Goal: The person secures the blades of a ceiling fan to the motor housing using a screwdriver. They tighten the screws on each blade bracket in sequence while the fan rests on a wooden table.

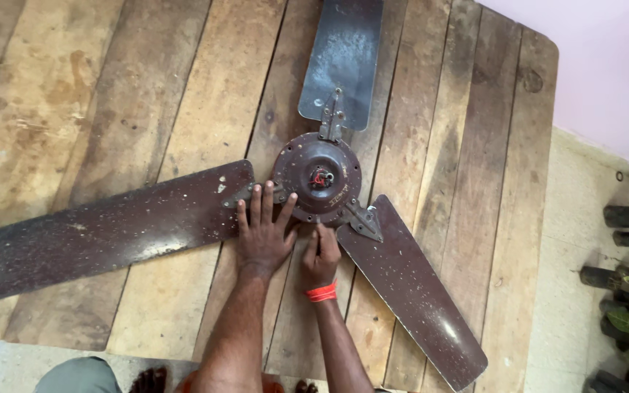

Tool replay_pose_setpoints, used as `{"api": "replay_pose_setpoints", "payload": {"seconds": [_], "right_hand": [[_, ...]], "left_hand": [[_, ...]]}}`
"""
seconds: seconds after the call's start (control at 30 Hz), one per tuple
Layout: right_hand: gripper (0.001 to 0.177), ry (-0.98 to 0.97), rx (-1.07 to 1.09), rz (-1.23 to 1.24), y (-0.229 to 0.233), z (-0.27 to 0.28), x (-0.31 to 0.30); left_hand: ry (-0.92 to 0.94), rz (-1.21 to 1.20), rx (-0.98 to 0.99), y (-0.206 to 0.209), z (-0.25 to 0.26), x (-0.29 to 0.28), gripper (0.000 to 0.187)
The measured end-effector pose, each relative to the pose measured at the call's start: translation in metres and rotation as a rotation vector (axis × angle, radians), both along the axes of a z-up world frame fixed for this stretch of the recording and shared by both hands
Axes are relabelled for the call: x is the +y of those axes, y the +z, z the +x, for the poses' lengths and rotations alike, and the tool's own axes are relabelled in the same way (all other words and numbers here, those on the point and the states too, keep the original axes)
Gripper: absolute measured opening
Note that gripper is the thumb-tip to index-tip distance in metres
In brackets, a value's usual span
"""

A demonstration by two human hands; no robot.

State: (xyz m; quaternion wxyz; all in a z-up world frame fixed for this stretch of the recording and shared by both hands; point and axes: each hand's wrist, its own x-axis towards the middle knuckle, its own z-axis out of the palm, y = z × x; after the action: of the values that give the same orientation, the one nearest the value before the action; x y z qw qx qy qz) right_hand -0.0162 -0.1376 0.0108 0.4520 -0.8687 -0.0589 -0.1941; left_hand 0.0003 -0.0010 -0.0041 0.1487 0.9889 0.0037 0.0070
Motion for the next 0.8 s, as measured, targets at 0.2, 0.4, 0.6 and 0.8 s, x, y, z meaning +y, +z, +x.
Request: {"api": "replay_pose_setpoints", "payload": {"seconds": [0.2, 0.4, 0.6, 0.8], "right_hand": [[0.028, -0.138, 0.205, -0.134, -0.011, 0.007, 0.006], [0.023, -0.178, 0.278, -0.292, -0.013, 0.010, 0.011], [0.036, -0.118, 0.224, -0.401, -0.010, 0.013, 0.011], [0.031, -0.094, 0.210, -0.389, -0.004, 0.013, 0.014]], "left_hand": [[0.025, -0.035, -0.058, 0.000, -0.001, -0.003, 0.083], [0.037, -0.038, -0.113, 0.005, -0.003, -0.003, 0.077], [0.029, -0.005, -0.107, 0.009, -0.004, -0.001, 0.074], [-0.031, -0.101, -0.258, 0.006, -0.009, 0.003, 0.052]]}}
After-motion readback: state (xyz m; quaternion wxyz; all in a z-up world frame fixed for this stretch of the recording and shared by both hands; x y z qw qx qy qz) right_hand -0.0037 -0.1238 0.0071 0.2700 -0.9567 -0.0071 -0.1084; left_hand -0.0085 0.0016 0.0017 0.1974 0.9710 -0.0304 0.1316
